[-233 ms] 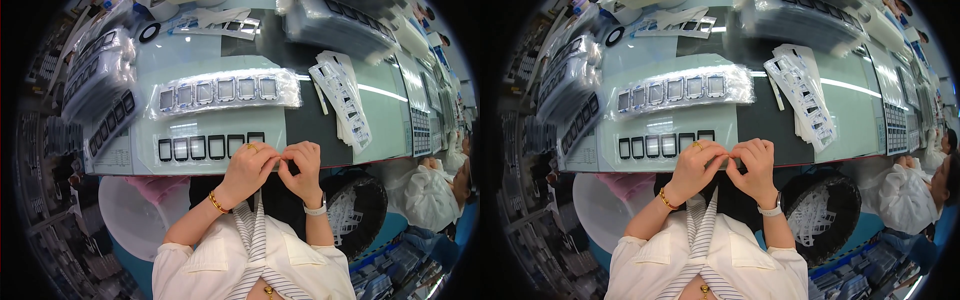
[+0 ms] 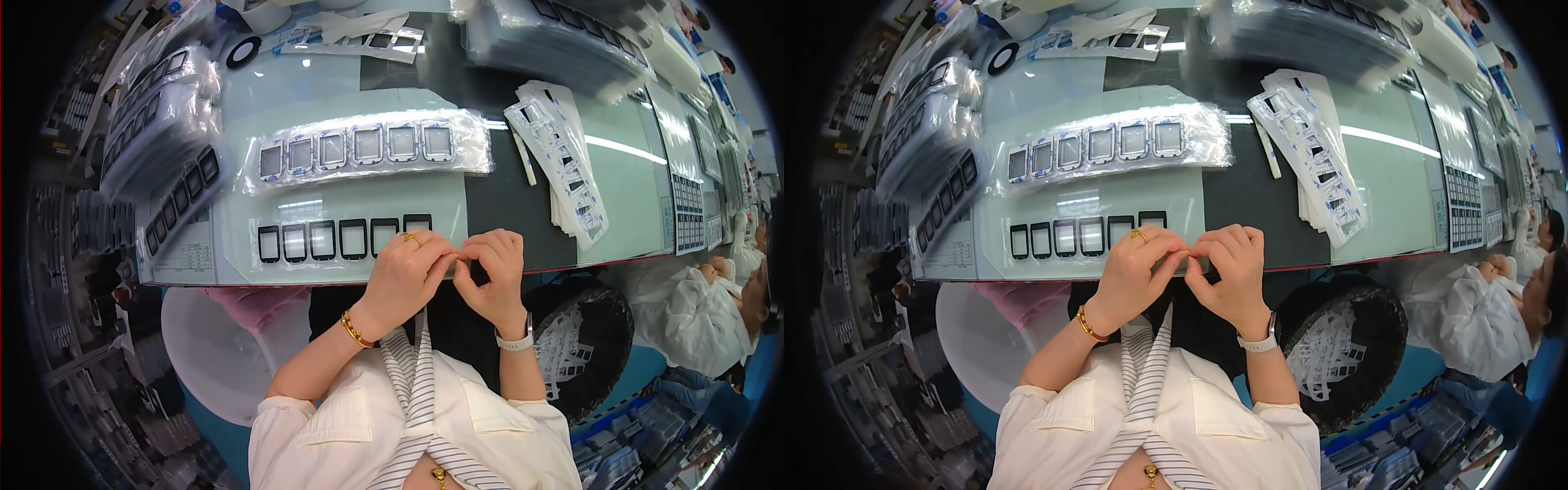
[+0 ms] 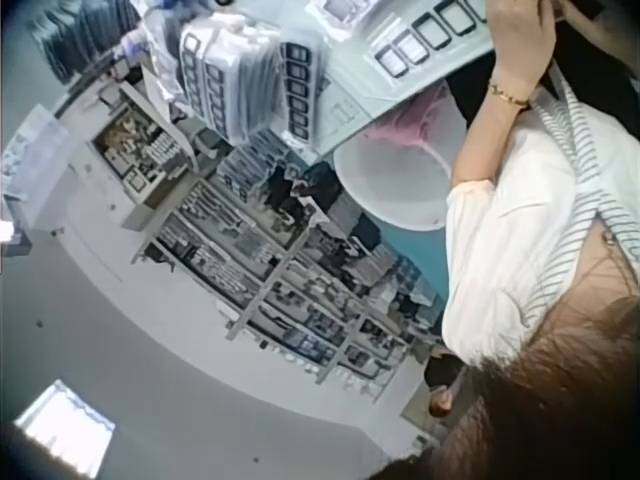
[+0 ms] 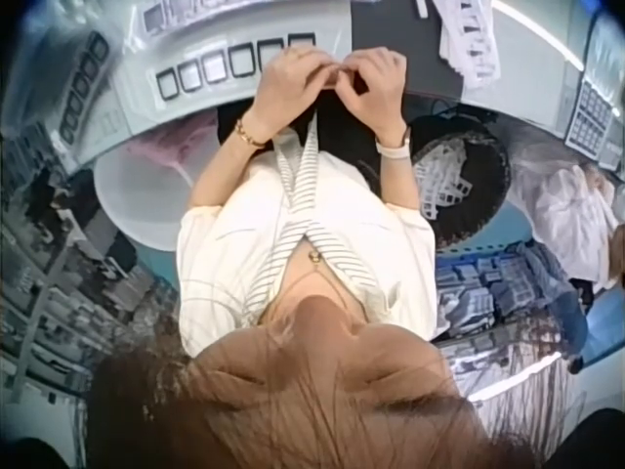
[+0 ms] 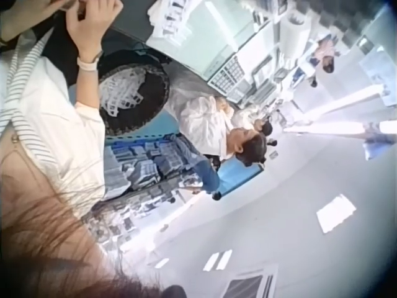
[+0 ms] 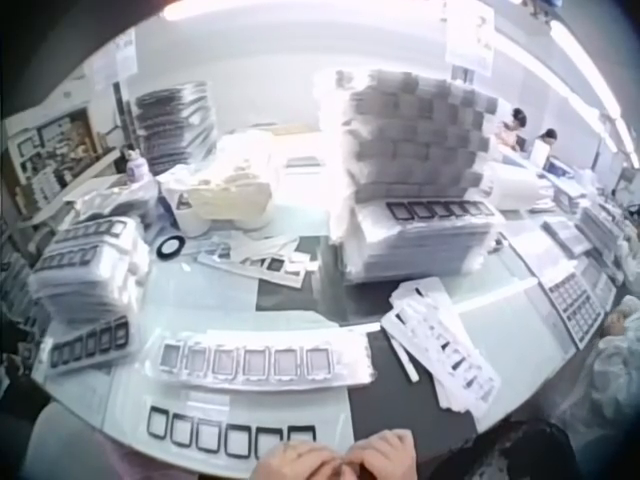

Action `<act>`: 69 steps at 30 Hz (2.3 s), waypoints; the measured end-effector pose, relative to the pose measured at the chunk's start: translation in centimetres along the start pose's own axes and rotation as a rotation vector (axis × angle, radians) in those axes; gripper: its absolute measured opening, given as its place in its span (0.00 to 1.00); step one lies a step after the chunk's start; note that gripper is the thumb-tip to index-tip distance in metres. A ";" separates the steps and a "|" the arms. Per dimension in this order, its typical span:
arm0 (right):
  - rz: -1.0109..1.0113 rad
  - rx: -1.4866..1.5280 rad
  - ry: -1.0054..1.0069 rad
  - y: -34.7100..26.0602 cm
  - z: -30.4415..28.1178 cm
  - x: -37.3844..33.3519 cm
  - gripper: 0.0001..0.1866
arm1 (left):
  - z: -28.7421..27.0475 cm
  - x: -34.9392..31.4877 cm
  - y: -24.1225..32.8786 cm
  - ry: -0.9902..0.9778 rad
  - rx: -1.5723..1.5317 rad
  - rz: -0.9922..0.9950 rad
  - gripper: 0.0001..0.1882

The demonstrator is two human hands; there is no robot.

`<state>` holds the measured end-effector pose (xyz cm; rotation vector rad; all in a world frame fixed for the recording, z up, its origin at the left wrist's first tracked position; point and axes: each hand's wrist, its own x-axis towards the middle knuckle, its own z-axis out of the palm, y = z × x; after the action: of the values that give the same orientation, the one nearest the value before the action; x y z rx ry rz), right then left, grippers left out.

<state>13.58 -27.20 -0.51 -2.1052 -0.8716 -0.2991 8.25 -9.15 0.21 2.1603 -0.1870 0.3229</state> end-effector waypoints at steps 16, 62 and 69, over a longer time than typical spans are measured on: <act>0.026 0.012 -0.018 0.0 0.0 0.0 0.10 | -0.1 -0.3 -0.1 0.006 0.021 0.047 0.05; 0.010 0.010 0.003 0.5 0.2 -0.1 0.08 | 0.0 -0.2 0.2 0.038 0.101 0.112 0.08; 0.012 0.008 0.001 0.5 0.2 -0.1 0.08 | -0.1 -0.1 0.2 0.030 0.109 0.134 0.08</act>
<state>13.84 -27.31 -0.94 -2.1024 -0.8584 -0.2896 8.05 -9.20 0.42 2.2536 -0.3048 0.4506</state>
